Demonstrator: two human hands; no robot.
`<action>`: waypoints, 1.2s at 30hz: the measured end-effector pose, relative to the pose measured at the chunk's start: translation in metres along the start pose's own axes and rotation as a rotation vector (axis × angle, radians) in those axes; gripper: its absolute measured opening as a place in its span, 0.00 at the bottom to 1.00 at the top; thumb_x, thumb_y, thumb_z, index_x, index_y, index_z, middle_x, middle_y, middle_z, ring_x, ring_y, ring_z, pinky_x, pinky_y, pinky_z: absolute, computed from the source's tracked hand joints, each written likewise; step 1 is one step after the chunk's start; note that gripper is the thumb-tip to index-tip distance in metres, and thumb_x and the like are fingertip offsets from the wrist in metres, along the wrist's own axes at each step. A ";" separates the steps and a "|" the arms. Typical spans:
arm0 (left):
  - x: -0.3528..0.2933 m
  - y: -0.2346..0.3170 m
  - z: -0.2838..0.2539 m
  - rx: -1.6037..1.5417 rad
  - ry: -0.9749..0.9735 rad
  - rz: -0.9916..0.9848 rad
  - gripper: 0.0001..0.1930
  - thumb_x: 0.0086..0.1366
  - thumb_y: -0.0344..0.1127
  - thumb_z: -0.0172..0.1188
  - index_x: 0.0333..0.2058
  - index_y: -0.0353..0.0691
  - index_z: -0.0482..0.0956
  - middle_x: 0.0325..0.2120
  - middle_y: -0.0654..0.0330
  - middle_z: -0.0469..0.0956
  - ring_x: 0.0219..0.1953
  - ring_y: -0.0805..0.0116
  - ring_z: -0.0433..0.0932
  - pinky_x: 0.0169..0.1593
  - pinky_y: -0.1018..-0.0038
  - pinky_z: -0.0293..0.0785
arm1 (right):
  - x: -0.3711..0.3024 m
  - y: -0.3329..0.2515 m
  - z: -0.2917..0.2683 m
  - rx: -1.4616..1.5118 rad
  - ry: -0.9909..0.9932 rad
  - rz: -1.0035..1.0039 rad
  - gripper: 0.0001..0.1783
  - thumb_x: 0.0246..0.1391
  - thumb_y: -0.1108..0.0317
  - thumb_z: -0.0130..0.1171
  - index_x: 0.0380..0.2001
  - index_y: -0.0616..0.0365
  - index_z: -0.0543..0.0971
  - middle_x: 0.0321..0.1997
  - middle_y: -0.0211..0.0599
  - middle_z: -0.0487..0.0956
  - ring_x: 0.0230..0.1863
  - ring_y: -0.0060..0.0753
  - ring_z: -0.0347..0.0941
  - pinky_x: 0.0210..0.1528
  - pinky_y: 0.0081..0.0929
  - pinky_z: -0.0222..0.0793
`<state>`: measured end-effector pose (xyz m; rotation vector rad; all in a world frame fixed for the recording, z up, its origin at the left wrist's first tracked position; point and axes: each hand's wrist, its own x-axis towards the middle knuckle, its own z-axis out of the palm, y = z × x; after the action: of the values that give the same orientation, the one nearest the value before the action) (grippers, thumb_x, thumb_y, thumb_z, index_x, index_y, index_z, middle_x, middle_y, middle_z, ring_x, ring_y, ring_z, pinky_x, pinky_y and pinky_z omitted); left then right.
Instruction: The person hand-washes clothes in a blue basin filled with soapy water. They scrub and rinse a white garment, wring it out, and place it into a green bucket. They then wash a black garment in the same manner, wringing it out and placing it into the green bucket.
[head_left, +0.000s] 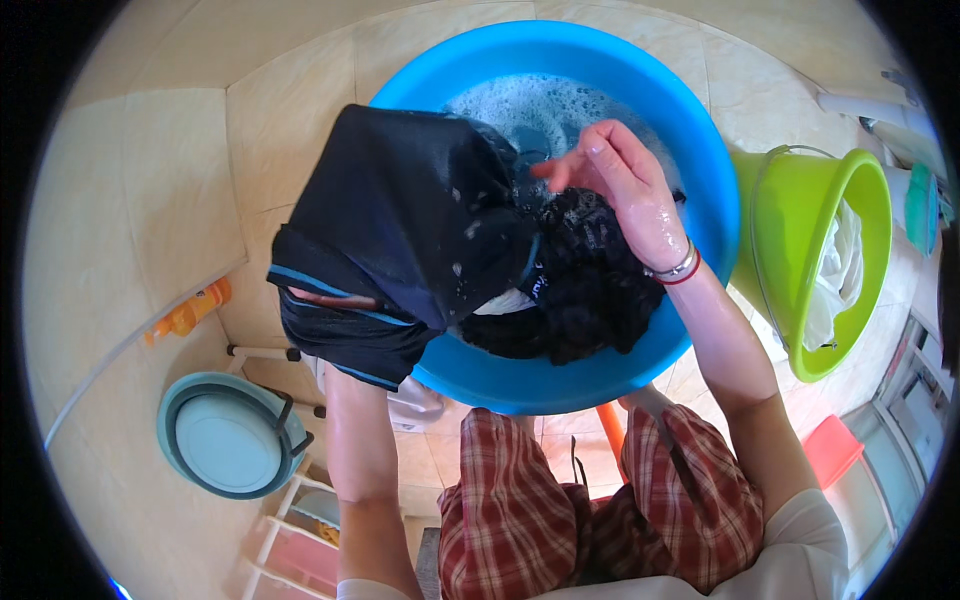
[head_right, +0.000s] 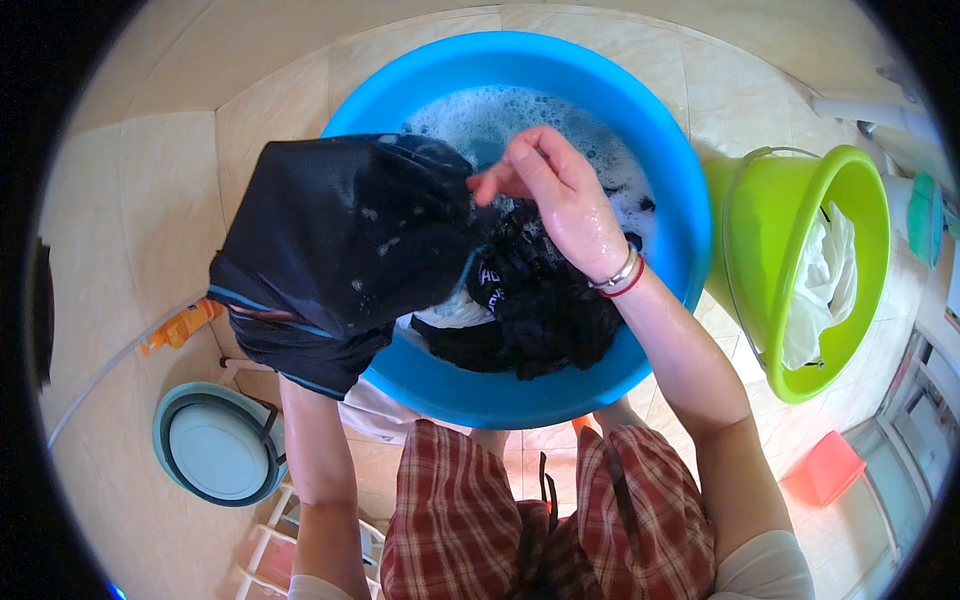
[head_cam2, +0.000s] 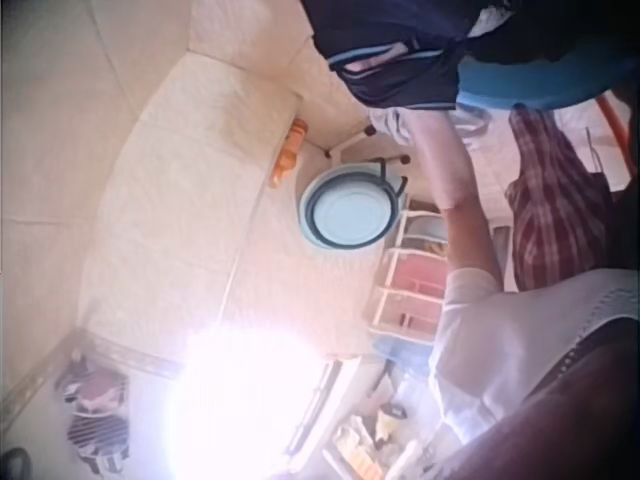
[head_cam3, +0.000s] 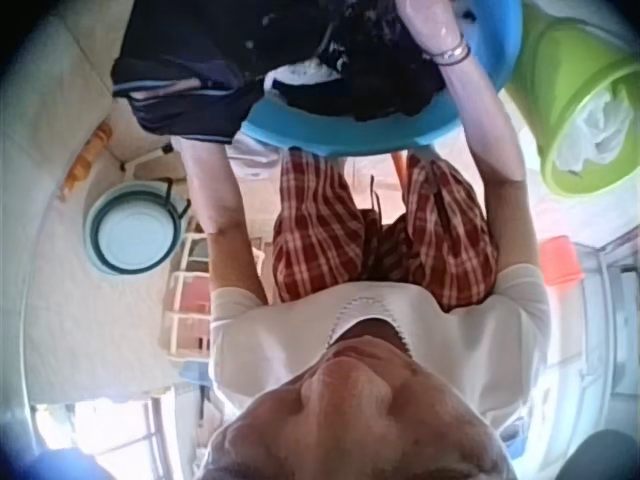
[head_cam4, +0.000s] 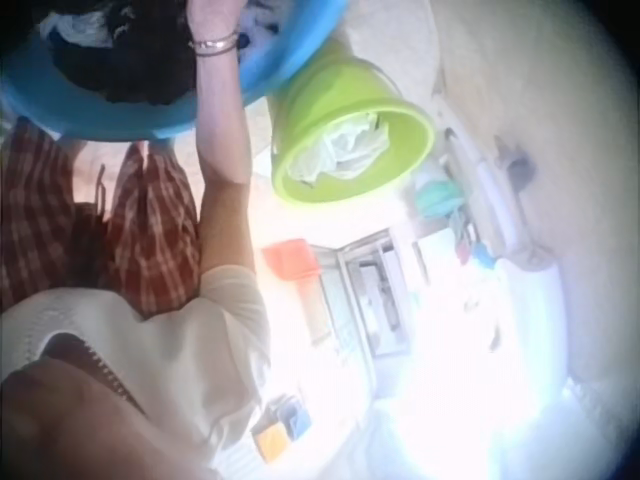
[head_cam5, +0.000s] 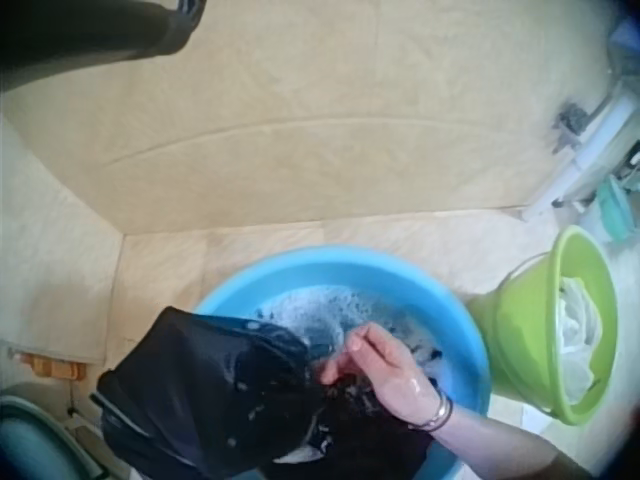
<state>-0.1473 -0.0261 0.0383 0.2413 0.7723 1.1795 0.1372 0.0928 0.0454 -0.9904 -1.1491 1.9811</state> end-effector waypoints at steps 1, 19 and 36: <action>-0.003 0.003 0.000 0.011 0.014 -0.007 0.23 0.71 0.41 0.50 0.60 0.34 0.69 0.59 0.55 0.71 0.60 0.59 0.70 0.64 0.66 0.65 | 0.003 -0.005 0.013 -0.142 0.002 -0.025 0.20 0.61 0.65 0.60 0.54 0.58 0.70 0.53 0.37 0.78 0.56 0.33 0.74 0.60 0.32 0.67; 0.019 0.015 0.001 0.061 -0.047 -0.141 0.27 0.70 0.45 0.54 0.63 0.37 0.66 0.57 0.52 0.72 0.53 0.58 0.75 0.58 0.60 0.70 | -0.005 -0.039 -0.056 -0.090 0.644 -0.282 0.12 0.63 0.73 0.50 0.47 0.64 0.76 0.40 0.31 0.80 0.42 0.22 0.75 0.49 0.21 0.70; 0.004 -0.022 0.030 0.263 0.148 -0.091 0.13 0.62 0.24 0.56 0.46 0.35 0.77 0.30 0.65 0.76 0.35 0.80 0.72 0.41 0.82 0.70 | -0.013 -0.005 -0.029 -1.473 0.178 -0.218 0.24 0.51 0.67 0.58 0.54 0.45 0.76 0.55 0.34 0.76 0.57 0.43 0.70 0.56 0.44 0.63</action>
<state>-0.1109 -0.0245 0.0462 0.3354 1.0596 1.0170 0.1686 0.0969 0.0442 -1.5038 -2.4822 0.5852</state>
